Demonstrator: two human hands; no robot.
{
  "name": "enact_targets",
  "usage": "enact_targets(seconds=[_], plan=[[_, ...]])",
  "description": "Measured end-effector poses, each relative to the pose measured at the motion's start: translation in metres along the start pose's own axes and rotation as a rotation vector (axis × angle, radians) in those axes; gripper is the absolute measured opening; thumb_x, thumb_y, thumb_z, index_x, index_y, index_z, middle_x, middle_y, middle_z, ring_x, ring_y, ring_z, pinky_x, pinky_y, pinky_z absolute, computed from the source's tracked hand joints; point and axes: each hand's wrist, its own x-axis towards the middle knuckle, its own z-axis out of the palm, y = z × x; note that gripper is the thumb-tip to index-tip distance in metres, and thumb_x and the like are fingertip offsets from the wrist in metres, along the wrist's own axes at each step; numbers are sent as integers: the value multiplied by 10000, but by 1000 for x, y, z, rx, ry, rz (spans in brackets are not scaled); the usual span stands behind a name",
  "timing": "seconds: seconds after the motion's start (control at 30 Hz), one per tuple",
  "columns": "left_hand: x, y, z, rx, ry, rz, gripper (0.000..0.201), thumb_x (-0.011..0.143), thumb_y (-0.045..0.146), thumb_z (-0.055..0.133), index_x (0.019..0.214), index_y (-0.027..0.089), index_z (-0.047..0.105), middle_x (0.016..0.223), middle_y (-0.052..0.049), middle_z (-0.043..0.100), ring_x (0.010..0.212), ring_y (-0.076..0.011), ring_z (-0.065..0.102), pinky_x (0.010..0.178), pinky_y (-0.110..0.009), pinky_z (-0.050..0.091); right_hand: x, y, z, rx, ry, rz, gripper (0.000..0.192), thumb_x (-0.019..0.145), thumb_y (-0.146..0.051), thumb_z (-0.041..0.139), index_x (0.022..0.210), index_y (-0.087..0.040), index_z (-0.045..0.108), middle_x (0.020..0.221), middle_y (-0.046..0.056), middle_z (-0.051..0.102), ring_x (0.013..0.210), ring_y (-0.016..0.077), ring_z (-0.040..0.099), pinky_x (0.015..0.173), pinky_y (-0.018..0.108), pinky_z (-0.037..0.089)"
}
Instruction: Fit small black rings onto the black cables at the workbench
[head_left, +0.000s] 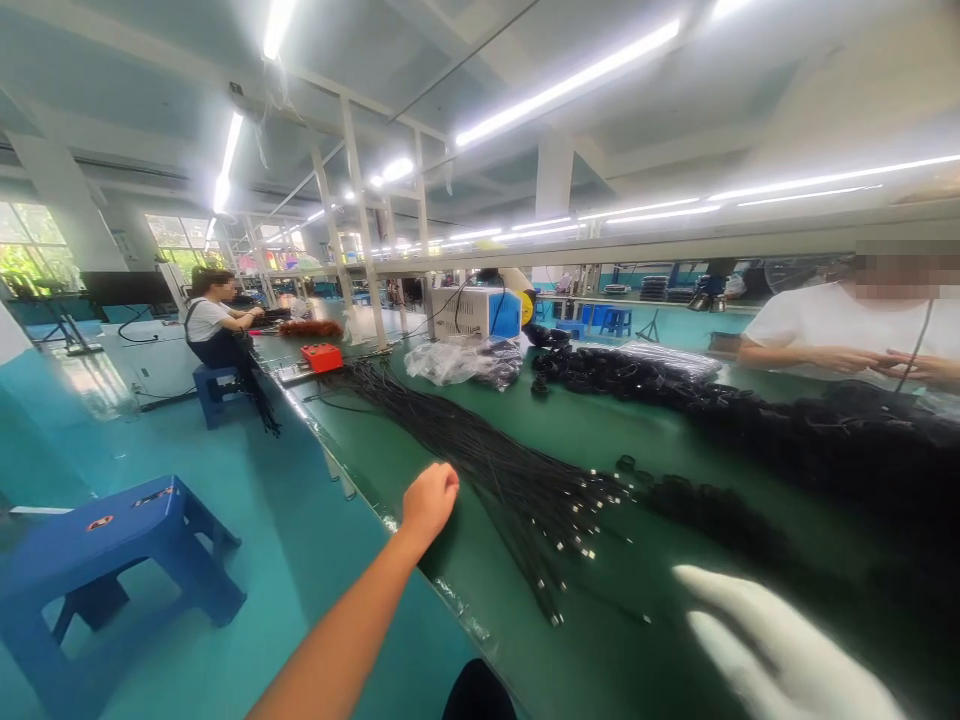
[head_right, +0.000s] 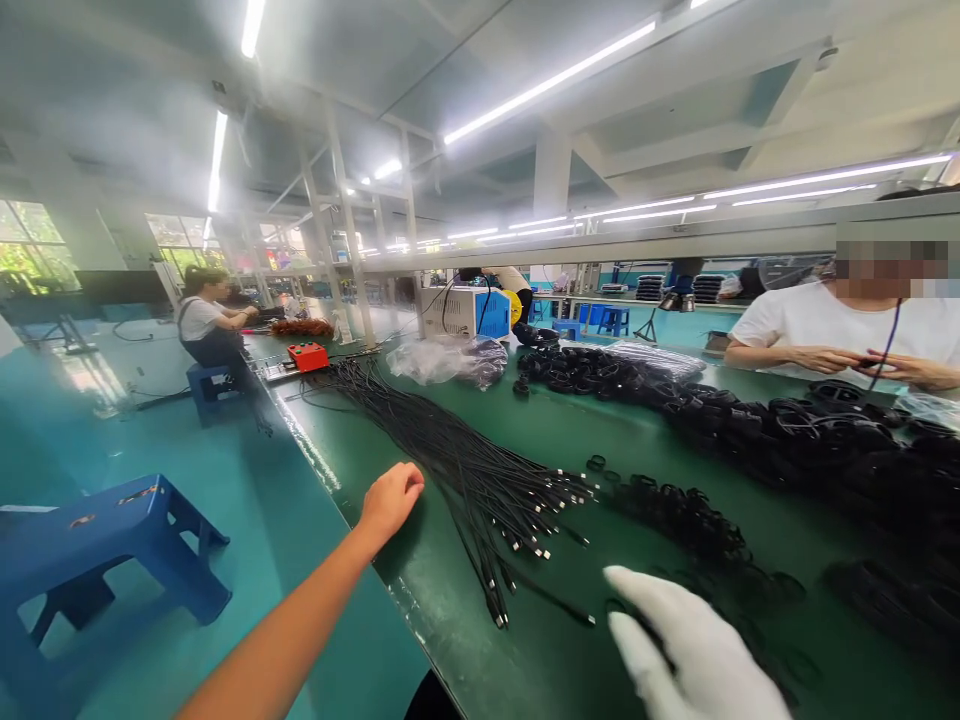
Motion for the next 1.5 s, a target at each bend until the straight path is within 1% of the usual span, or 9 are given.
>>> enact_targets(seconds=[0.23,0.4,0.63,0.9,1.03,1.17,1.27,1.37,1.5], plan=[[38,-24,7,65,-6,-59,284,895,308,516,1137,162,542,1152,-82,563,975,-194,577,825,-396,501,22,-91,86,-322,-419,-93,257,822,-334,496,968,-173,633,1000,153,625,948,325,560,791,442,428],[59,-36,8,108,-54,32,297,893,307,518,1150,159,534,1165,-85,555,987,-200,573,833,-408,498,46,-85,106,-387,-482,74,188,819,-184,418,866,-158,598,882,116,632,809,243,603,687,331,429],[68,-45,-5,80,-205,245,297,893,310,518,1145,156,536,1162,-85,557,989,-201,572,836,-411,494,73,-60,90,-378,-483,195,252,859,-287,328,771,-195,545,761,59,636,681,189,597,574,271,403],[23,24,-2,-178,-275,566,139,778,249,634,903,187,626,975,-29,605,947,-190,550,843,-325,439,48,-92,82,-503,-272,-148,304,747,-187,518,1029,-146,624,1163,146,578,1113,328,474,955,485,289],[20,33,-29,-339,-220,650,223,901,186,425,1019,199,614,1032,-21,610,938,-134,549,819,-236,429,52,-68,54,-409,-69,-150,364,786,-280,484,1104,-160,617,1215,120,570,1142,312,475,1004,507,278],[8,38,-68,-414,-223,746,229,894,217,468,1017,262,656,938,16,644,876,-129,563,815,-238,406,53,-43,15,-127,68,89,378,806,-361,444,1092,-182,616,1194,105,588,1118,304,504,973,499,355],[-9,54,-88,-398,-226,821,241,893,203,472,999,284,672,905,16,649,869,-138,560,820,-262,379,45,-47,1,346,-107,234,410,849,-460,395,1063,-196,625,1110,96,636,1004,267,588,904,460,435],[-24,71,-104,-405,-151,808,221,883,202,479,948,260,683,899,8,657,865,-151,560,810,-277,373,36,-60,2,670,-394,148,465,869,-518,377,1050,-177,637,1080,97,653,983,244,605,890,417,457],[-28,82,-121,-660,11,670,218,892,244,450,922,221,665,897,-8,642,860,-157,565,795,-268,399,33,-62,4,496,89,264,403,839,-518,470,1045,-211,630,1131,71,629,1064,257,552,960,435,392]])
